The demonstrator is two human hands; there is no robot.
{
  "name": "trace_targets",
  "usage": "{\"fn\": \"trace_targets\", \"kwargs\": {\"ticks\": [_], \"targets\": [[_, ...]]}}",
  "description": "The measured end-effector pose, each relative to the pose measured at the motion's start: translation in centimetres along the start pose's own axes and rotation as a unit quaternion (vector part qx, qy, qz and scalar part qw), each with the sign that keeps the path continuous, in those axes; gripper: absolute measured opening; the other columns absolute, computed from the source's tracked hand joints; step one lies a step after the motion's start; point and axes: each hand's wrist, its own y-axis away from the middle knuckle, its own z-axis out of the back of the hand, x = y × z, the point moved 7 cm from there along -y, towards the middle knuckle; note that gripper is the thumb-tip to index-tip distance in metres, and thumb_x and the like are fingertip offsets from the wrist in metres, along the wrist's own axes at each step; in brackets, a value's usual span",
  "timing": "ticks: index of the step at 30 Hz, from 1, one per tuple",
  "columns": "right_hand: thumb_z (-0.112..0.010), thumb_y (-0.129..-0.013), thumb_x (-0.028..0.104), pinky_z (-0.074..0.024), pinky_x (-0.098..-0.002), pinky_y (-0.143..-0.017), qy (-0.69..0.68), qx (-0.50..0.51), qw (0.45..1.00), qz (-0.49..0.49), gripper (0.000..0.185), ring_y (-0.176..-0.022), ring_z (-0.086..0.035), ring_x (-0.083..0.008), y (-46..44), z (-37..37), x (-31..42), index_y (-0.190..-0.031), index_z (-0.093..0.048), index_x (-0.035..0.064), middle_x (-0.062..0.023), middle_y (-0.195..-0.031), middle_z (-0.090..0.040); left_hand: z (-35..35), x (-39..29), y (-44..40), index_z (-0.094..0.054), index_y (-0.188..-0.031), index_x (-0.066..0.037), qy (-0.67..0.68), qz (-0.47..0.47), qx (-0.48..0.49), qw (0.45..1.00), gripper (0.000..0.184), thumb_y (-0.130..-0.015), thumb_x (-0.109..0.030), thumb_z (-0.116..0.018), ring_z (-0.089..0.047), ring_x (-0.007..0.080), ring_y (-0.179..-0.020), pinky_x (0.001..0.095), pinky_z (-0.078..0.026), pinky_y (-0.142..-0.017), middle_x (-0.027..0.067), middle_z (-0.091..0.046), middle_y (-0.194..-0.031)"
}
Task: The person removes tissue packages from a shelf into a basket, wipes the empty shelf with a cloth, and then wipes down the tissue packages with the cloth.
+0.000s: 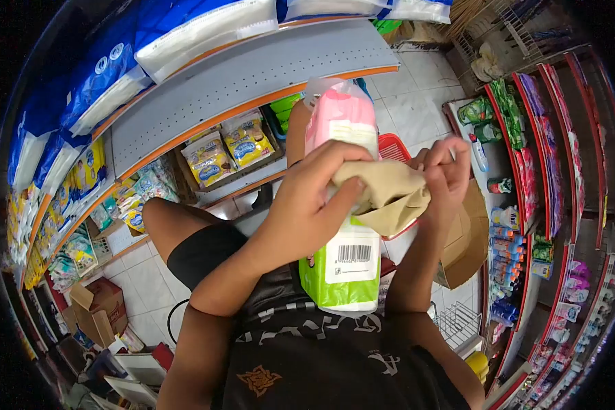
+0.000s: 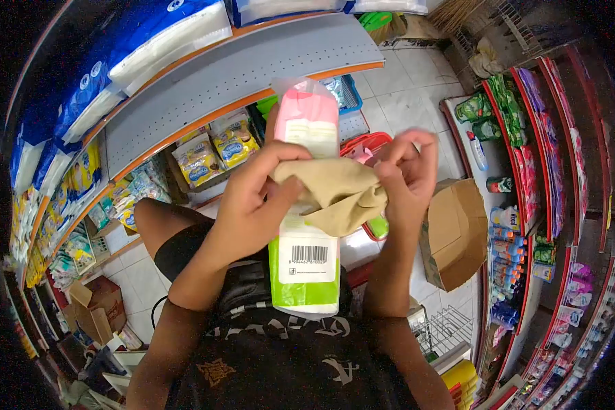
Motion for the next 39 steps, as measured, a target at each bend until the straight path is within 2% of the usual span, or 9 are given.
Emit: {"fn": "trace_targets", "kwargs": {"ticks": [6,10,14,17,22,27,32,34,39], "targets": [[-0.084,-0.063,0.026,-0.0367,-0.0301,-0.093,0.401,0.292,0.869,0.001,0.083,-0.104,-0.049,-0.0179,0.0,-3.1,1.0,-0.128,-0.039,0.0020,-0.0068,-0.109,-0.048,-1.0,-0.9,-2.0,-0.055,-0.106,-0.002,0.000,-0.040,0.072,0.997,0.023,-0.084,0.004,-0.053,-0.054,0.0045,-0.077,0.0184,-0.045,-0.062,0.0012,-0.057,-0.093],[-0.078,-0.071,0.018,-0.0412,-0.0270,-0.086,0.191,0.152,0.958,-0.150,0.053,-0.101,-0.049,-0.0127,0.5,-4.4,0.2,-0.115,-0.052,0.0033,-0.0062,-0.112,-0.050,-0.7,0.0,-4.3,-0.057,-0.108,-0.003,0.011,0.045,0.082,0.996,0.024,-0.085,0.000,-0.058,-0.056,0.0061,-0.087,0.0213,-0.047,-0.072,0.0018,-0.058,-0.096],[-0.067,-0.080,0.007,-0.0451,-0.0264,-0.077,0.296,0.091,0.937,-0.159,0.035,-0.091,-0.054,-0.0122,-1.4,-3.1,-0.5,-0.112,-0.054,0.0017,-0.0075,-0.098,-0.056,2.3,2.2,-9.6,-0.059,-0.109,-0.004,-0.192,-0.115,0.055,0.973,0.028,-0.083,-0.016,-0.060,-0.057,0.0152,-0.094,0.0292,-0.046,-0.081,0.0087,-0.060,-0.102],[-0.061,-0.079,0.002,-0.0467,-0.0304,-0.077,0.481,0.024,0.869,0.113,0.029,-0.090,-0.058,-0.0229,-4.2,-4.0,2.2,-0.109,-0.059,-0.0009,-0.0134,-0.098,-0.057,2.9,6.3,-12.4,-0.062,-0.109,-0.005,-0.272,-0.129,0.072,0.951,0.035,-0.079,-0.023,-0.059,-0.059,0.0201,-0.098,0.0303,-0.046,-0.083,0.0139,-0.062,-0.106],[-0.055,-0.074,-0.003,-0.0457,-0.0385,-0.083,0.590,0.058,0.783,0.189,0.037,-0.094,-0.055,-0.0343,-5.8,-4.7,0.2,-0.109,-0.062,0.0050,-0.0167,-0.103,-0.055,2.2,10.4,-13.6,-0.066,-0.104,-0.006,-0.152,0.070,0.125,0.978,0.033,-0.077,-0.023,-0.059,-0.063,0.0196,-0.087,0.0297,-0.047,-0.080,0.0123,-0.067,-0.097],[-0.051,-0.070,-0.008,-0.0424,-0.0357,-0.083,0.682,0.281,0.673,0.056,0.047,-0.090,-0.053,-0.0306,0.4,-8.3,-0.2,-0.112,-0.062,0.0079,-0.0125,-0.104,-0.054,3.7,10.3,-13.2,-0.073,-0.091,-0.011,-0.180,0.117,0.082,0.973,0.024,-0.076,-0.023,-0.059,-0.064,0.0176,-0.079,0.0298,-0.050,-0.074,0.0098,-0.070,-0.085],[-0.056,-0.072,0.002,-0.0394,-0.0385,-0.087,0.274,0.680,0.667,-0.132,0.043,-0.097,-0.055,-0.0305,11.9,-10.7,3.3,-0.114,-0.058,0.0056,-0.0086,-0.100,-0.059,4.7,10.3,-12.7,-0.072,-0.094,-0.009,-0.201,0.087,0.047,0.974,0.026,-0.078,-0.024,-0.059,-0.064,0.0182,-0.080,0.0294,-0.049,-0.077,0.0099,-0.069,-0.088],[-0.057,-0.074,0.003,-0.0425,-0.0376,-0.088,0.197,0.680,0.686,-0.169,0.047,-0.103,-0.055,-0.0280,11.9,-10.3,4.6,-0.120,-0.054,0.0034,-0.0094,-0.104,-0.060,4.4,9.9,-12.5,-0.071,-0.096,-0.008,-0.171,0.084,0.055,0.980,0.027,-0.080,-0.025,-0.058,-0.063,0.0180,-0.080,0.0293,-0.049,-0.078,0.0099,-0.069,-0.089],[-0.058,-0.083,0.005,-0.0436,-0.0328,-0.087,0.430,0.177,0.881,-0.086,0.041,-0.100,-0.056,-0.0247,0.0,-5.3,6.1,-0.123,-0.053,0.0022,-0.0121,-0.109,-0.056,2.2,8.5,-10.0,-0.062,-0.110,-0.002,-0.046,0.119,0.101,0.987,0.036,-0.085,-0.029,-0.060,-0.059,0.0176,-0.094,0.0295,-0.047,-0.084,0.0113,-0.064,-0.104]]}}
